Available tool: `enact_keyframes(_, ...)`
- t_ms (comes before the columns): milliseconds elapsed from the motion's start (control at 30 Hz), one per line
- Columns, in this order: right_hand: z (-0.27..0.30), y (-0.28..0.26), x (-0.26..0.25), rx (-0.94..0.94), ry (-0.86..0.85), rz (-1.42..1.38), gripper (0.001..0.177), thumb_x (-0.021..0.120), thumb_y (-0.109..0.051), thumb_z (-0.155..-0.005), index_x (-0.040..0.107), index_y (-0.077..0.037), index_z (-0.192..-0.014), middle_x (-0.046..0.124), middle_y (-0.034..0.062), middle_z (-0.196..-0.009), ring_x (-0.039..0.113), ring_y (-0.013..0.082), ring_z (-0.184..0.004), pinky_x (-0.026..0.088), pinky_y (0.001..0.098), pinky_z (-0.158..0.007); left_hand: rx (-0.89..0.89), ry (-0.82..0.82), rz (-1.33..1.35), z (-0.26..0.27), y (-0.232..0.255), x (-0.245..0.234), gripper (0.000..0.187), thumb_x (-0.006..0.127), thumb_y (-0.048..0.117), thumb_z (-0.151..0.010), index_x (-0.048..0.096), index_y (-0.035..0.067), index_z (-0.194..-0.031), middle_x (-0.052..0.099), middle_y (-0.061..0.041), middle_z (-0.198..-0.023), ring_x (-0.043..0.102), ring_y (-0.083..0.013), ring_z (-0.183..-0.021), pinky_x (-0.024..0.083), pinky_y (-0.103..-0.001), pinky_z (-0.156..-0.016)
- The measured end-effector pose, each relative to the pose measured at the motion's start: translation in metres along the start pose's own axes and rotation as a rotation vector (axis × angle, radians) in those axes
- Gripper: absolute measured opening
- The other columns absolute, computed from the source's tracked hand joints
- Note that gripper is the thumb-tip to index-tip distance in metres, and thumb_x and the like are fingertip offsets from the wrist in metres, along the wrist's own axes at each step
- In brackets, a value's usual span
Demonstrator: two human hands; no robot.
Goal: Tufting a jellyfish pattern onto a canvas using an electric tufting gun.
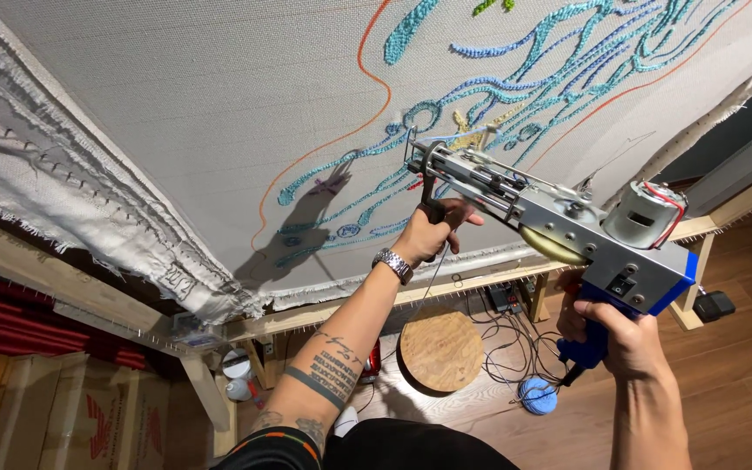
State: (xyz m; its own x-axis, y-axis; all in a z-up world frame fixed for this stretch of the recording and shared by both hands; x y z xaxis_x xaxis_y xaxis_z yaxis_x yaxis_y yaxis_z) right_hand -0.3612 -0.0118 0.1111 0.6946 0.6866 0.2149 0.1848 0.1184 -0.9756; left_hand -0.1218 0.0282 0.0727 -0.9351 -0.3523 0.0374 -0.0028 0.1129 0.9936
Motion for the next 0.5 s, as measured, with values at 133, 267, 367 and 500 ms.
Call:
enact_keyframes(133,0.001,-0.003,0.003,-0.002,0.006,-0.035,0.013,0.050,-0.004,-0.072,0.038,-0.001,-0.067,0.034,0.0101,-0.051,0.034,0.0211,-0.041,0.029,0.0345,-0.041,-0.031,-0.002,0.072,-0.004,-0.008,-0.001,0.039,0.052,0.034,-0.085,0.060,0.003,-0.108,0.067,-0.008,-0.104,0.056,-0.0154,-0.041,0.046,-0.021,-0.046)
enact_keyframes(267,0.001,-0.004,-0.001,0.004,0.026,-0.016,0.013,0.052,-0.005,-0.071,0.040,-0.002,-0.075,0.036,0.0095,-0.052,0.036,0.0208,-0.040,0.030,0.0343,-0.039,-0.092,0.002,0.042,0.000,0.001,0.001,0.047,0.053,0.036,-0.083,0.057,0.000,-0.113,0.068,-0.007,-0.101,0.054,-0.0143,-0.042,0.045,-0.020,-0.047)
enact_keyframes(367,0.001,-0.004,-0.001,-0.007,0.015,-0.032,0.014,0.052,-0.006,-0.071,0.039,-0.003,-0.072,0.036,0.0092,-0.051,0.035,0.0201,-0.040,0.028,0.0339,-0.039,-0.048,-0.029,0.047,-0.004,0.001,0.003,0.041,0.057,0.032,-0.082,0.062,0.000,-0.107,0.067,-0.011,-0.103,0.054,-0.0136,-0.047,0.049,-0.022,-0.041)
enact_keyframes(500,0.000,-0.005,0.002,-0.029,-0.020,-0.023,0.014,0.051,-0.007,-0.071,0.041,-0.001,-0.078,0.036,0.0090,-0.052,0.034,0.0196,-0.039,0.029,0.0324,-0.039,0.016,-0.063,-0.042,-0.003,0.008,0.003,0.031,0.054,0.027,-0.086,0.065,0.008,-0.108,0.067,-0.009,-0.106,0.055,-0.0131,-0.055,0.052,-0.021,-0.045)
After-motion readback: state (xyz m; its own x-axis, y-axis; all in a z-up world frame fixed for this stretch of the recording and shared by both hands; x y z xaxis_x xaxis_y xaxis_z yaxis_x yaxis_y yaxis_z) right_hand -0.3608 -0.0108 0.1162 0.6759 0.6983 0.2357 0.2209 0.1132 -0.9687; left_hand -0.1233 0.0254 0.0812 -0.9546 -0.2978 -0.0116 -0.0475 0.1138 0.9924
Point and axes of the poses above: each hand's wrist, its own z-axis away from the middle knuckle, its own x-axis out of the palm, y = z × x, the point moved 7 cm from there along -z, towards the middle knuckle
